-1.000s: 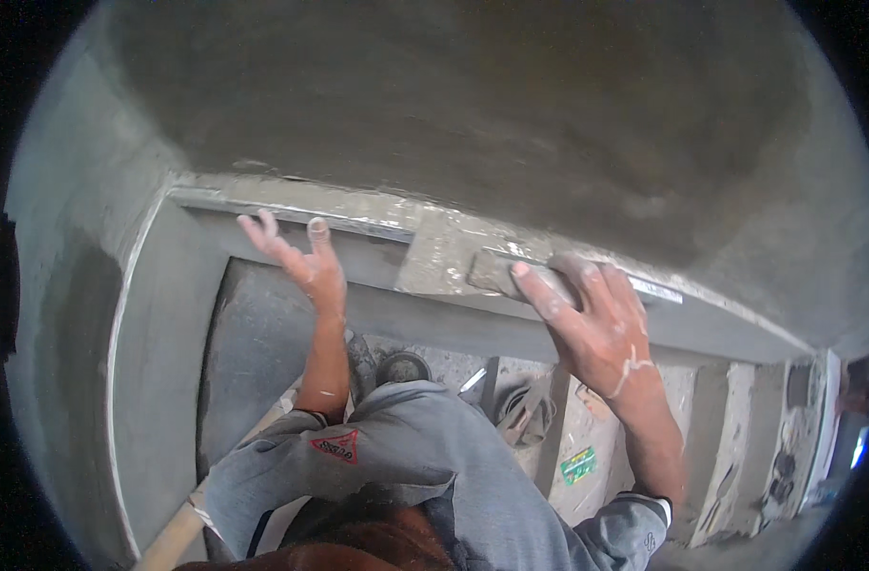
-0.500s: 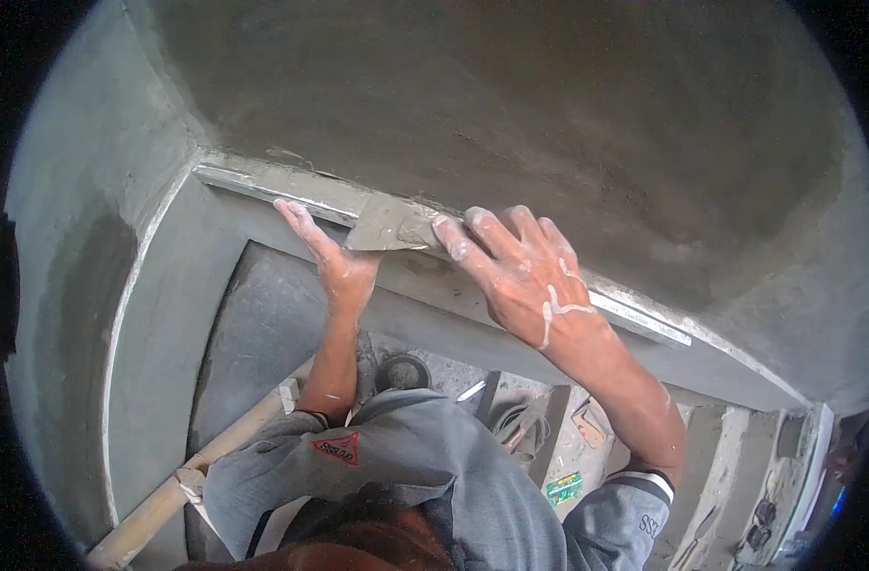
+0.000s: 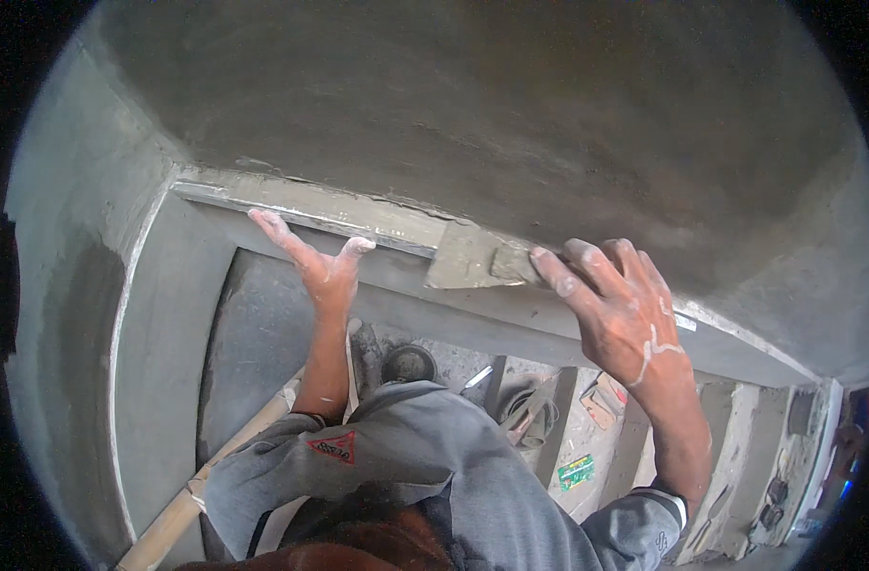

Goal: The person applies plaster to a wall ledge and corner using a putty knife and a trowel, smoothing the surface against a straight-edge tool. They repeatedly pick up plaster from a bucket and apply it to the concrete surfaces.

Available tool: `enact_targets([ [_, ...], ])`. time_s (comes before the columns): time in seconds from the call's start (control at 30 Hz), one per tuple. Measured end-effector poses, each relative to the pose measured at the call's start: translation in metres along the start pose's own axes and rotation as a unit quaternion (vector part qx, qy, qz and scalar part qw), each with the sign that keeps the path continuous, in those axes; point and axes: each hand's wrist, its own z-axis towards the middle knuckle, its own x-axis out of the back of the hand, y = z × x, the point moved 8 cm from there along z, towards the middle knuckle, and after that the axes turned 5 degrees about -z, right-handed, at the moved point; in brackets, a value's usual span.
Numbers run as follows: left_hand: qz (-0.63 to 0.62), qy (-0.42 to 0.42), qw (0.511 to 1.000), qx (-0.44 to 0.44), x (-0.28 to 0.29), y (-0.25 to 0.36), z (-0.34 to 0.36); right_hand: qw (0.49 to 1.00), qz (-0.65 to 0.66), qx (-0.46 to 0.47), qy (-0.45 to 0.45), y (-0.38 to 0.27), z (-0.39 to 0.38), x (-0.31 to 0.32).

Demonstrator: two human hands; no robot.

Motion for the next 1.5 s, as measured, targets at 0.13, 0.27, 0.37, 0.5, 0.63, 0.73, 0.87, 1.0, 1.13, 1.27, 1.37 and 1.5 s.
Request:
enact_targets([
  [0.13,-0.033,-0.006,0.999,0.005,-0.003,0.001,0.0,1.0,-0.003,-0.03,0.003,0.017,-0.027,0.004],
  [0.27,-0.056,-0.004,0.998,0.037,-0.002,0.004,0.0,0.998,-0.021,-0.065,-0.017,0.031,-0.053,0.005],
  [0.37,-0.029,-0.003,0.999,0.02,-0.003,0.004,0.001,0.994,-0.028,-0.102,-0.022,0.042,-0.074,0.008],
  [0.5,-0.008,-0.008,1.0,0.0,-0.002,0.002,-0.001,0.988,-0.064,-0.138,-0.028,0.056,-0.101,0.025],
  [0.63,-0.015,-0.002,0.999,0.028,0.0,-0.002,-0.002,0.973,0.037,-0.221,0.044,0.065,-0.149,0.046],
  [0.73,-0.029,-0.008,0.999,0.034,-0.005,-0.002,-0.002,0.945,0.143,-0.271,0.111,0.044,-0.183,0.018],
  [0.87,0.005,-0.014,1.0,0.015,-0.003,-0.002,0.0,0.947,0.138,-0.267,0.117,0.005,-0.151,-0.022],
  [1.0,-0.021,-0.015,1.0,0.016,-0.003,-0.009,-0.001,0.922,0.183,-0.302,0.16,-0.019,-0.136,-0.038],
  [1.13,-0.009,0.001,1.0,0.008,-0.001,-0.01,-0.001,0.896,0.204,-0.347,0.187,-0.032,-0.138,-0.052],
  [1.27,-0.024,0.006,1.0,0.012,-0.006,-0.009,-0.001,0.846,0.256,-0.395,0.25,-0.038,-0.138,-0.071],
  [1.37,-0.014,0.003,1.0,0.01,-0.004,-0.007,-0.001,0.87,0.215,-0.371,0.243,-0.04,-0.117,-0.062],
  [1.5,0.004,0.0,1.0,0.01,-0.004,-0.007,-0.001,0.875,0.19,-0.396,0.202,-0.036,-0.116,-0.059],
])
